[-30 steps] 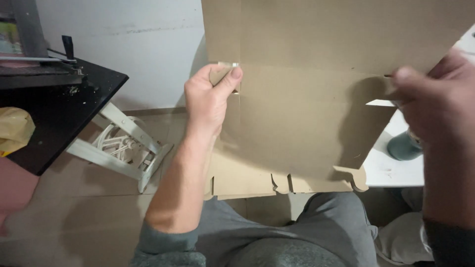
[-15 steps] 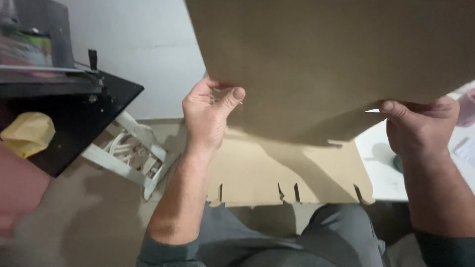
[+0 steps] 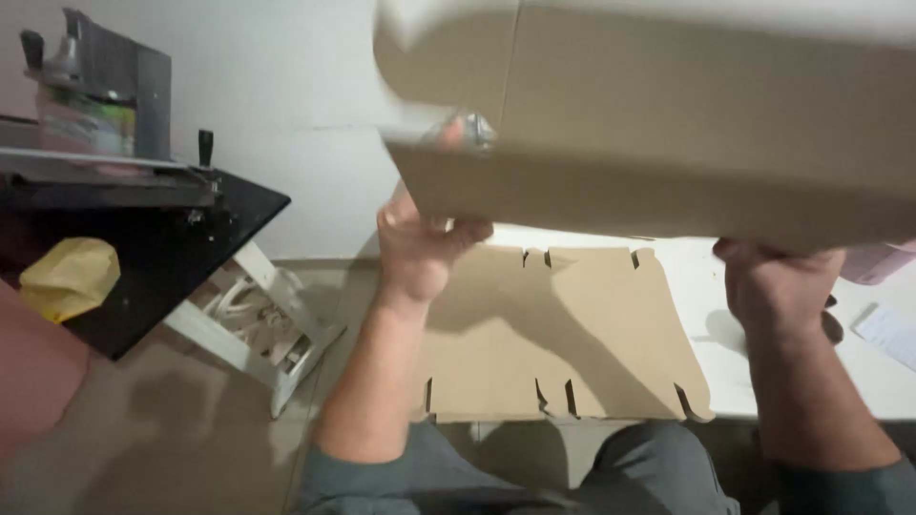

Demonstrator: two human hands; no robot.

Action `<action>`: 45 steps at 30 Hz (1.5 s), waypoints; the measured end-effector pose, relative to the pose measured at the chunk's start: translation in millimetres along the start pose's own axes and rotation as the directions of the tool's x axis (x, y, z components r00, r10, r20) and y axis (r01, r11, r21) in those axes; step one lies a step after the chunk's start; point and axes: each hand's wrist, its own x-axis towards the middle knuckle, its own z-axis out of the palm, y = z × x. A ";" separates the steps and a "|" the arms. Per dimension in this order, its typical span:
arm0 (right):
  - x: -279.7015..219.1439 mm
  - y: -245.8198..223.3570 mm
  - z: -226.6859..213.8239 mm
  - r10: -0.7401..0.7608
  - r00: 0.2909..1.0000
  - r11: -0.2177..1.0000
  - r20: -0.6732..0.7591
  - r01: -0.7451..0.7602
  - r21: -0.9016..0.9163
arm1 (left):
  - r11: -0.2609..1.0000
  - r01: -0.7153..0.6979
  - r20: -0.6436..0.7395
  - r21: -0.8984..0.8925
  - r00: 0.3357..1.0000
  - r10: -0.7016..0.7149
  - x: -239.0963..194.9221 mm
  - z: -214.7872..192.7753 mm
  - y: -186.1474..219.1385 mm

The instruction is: The person assembles a flat cardboard box by folding the side flaps and tucking the tabs into slots to form the box structure. The person handles the cardboard piece by hand, folding and aligning the flaps to create the box shape.

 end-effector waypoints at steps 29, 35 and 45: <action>-170.4 -8.5 82.1 0.551 0.684 0.278 0.479 0.390 -0.878 | 0.426 -0.368 0.501 0.826 0.825 -0.260 -194.5 30.0 -91.0; -172.7 -26.3 61.4 0.726 0.575 0.240 0.377 0.302 -0.923 | 0.327 -0.311 0.419 0.892 0.840 -0.344 -185.8 -13.9 -71.9; -173.8 -41.8 43.5 0.729 0.548 0.335 0.411 0.238 -0.912 | 0.400 -0.282 0.434 0.872 0.823 -0.366 -189.9 -35.5 -64.8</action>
